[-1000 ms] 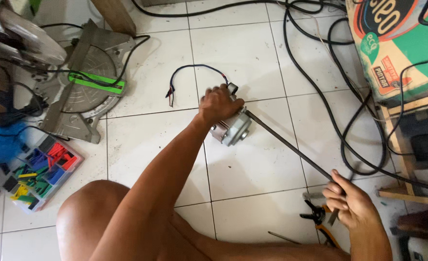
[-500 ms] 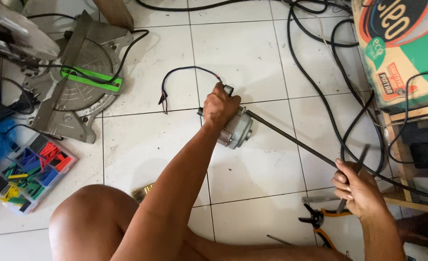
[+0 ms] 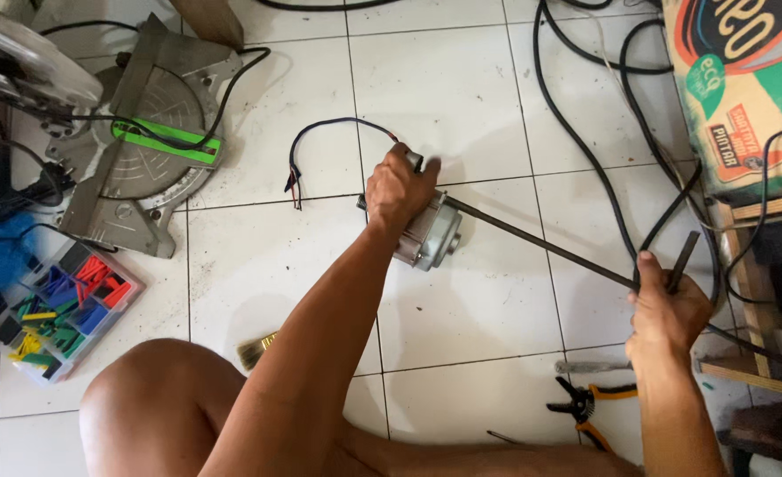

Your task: The person sits on the floor and uses a long metal rod to rotate the shaft of a small electric motor. They then use a screwdriver to tighten screws on the motor's mounting bracket and casing.

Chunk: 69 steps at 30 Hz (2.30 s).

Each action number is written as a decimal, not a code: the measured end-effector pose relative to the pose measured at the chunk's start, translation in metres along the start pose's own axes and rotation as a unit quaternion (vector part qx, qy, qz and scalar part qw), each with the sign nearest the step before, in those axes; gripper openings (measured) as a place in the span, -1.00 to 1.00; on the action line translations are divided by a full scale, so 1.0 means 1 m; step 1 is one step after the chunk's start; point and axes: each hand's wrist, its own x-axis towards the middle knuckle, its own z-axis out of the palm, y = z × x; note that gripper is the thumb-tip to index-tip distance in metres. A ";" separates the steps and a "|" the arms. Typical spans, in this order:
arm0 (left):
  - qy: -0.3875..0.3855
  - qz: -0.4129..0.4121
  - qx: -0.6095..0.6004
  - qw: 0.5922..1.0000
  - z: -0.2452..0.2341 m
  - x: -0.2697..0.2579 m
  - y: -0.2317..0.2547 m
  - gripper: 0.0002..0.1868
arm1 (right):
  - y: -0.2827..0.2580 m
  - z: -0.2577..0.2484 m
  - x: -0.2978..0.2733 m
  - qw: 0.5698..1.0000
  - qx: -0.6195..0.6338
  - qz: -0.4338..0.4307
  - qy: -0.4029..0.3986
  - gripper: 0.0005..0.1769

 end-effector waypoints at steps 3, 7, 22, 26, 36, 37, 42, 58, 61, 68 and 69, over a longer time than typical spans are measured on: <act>0.002 -0.021 0.002 1.000 0.000 0.001 0.007 -0.47 | 0.014 0.001 -0.001 0.998 0.006 -0.056 0.018 -0.40; -0.004 -0.010 0.024 1.000 0.007 0.012 0.002 -0.52 | 0.033 0.005 0.004 0.993 -0.004 -0.119 0.023 -0.39; -0.029 -0.043 0.018 0.998 -0.002 0.005 0.011 -0.53 | 0.031 -0.015 -0.006 0.956 0.254 -0.129 -0.070 -0.60; -0.025 -0.030 0.010 0.999 0.003 0.002 0.010 -0.61 | 0.048 -0.043 0.019 0.923 0.093 -0.061 -0.369 -0.59; -0.086 -0.016 0.070 0.994 -0.047 -0.037 0.011 -0.07 | 0.044 -0.056 0.020 0.922 -0.055 -0.133 -0.361 -0.63; -0.088 -0.016 0.071 0.993 -0.051 -0.045 0.001 -0.07 | 0.048 -0.056 0.024 0.922 -0.055 -0.131 -0.360 -0.63; -0.034 0.112 -0.100 0.988 -0.044 -0.052 -0.049 -0.31 | 0.055 -0.059 0.033 0.913 -0.104 -0.152 -0.364 -0.58; -0.105 0.104 -0.223 0.964 -0.043 -0.046 -0.049 -0.43 | 0.032 -0.077 0.023 0.439 -0.551 -0.709 -0.036 -0.27; -0.120 0.095 -0.210 0.966 -0.043 -0.046 -0.050 -0.45 | 0.041 -0.079 0.039 0.387 -0.566 -0.727 0.028 -0.31; -0.102 0.148 -0.241 0.954 -0.037 -0.044 -0.055 -0.50 | 0.028 -0.106 0.005 0.559 -0.400 -0.725 -0.044 -0.56; -0.096 0.146 -0.244 0.954 -0.038 -0.046 -0.055 -0.47 | 0.032 -0.111 0.003 0.621 -0.352 -0.696 -0.075 -0.63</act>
